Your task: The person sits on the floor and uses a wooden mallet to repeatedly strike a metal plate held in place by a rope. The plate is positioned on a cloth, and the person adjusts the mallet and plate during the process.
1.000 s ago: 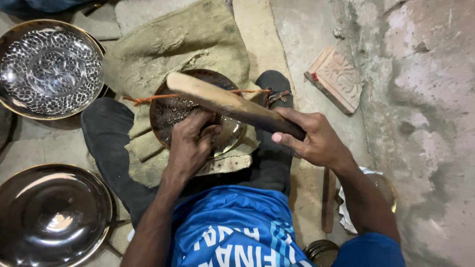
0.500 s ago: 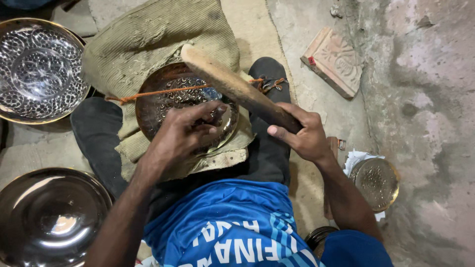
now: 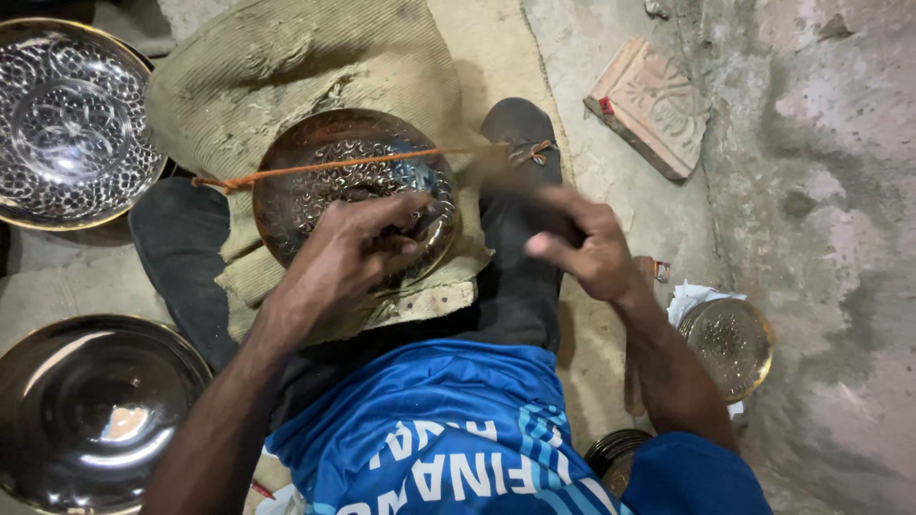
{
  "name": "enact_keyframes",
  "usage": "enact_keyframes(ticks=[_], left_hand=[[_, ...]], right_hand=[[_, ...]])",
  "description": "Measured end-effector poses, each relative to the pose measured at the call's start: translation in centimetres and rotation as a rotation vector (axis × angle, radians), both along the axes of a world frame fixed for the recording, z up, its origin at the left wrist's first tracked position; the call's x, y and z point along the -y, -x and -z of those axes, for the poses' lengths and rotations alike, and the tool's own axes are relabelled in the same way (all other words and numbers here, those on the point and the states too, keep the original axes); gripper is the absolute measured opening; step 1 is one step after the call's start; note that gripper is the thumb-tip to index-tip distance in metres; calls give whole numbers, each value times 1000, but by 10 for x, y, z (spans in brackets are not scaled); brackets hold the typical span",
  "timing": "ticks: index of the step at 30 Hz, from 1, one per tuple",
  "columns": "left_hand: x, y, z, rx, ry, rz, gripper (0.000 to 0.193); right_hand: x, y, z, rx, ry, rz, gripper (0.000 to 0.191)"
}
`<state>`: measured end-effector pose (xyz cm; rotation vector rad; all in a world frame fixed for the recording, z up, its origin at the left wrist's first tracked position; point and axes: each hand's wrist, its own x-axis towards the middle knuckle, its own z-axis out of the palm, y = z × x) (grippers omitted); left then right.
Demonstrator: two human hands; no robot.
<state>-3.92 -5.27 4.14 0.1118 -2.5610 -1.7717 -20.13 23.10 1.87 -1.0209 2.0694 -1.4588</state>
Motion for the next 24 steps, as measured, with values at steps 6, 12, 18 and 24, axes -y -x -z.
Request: enact_keyframes(ticks=[6,12,18,24], left_hand=[[-9,-9,17,-208,49,-245,51],[-9,-16,41,-159,74,-263,53],[-6,-16,59,-175,160,-242,39],[-4,-15,51,-131,83,-241,29]], right_hand=[[3,6,-14,-107,-145,-48,50],[18,16,-27,-207,-42,-69,48],[36,33,-47,-108,-120,-319,50],[50,25,-55,-176,-101,-287,51]])
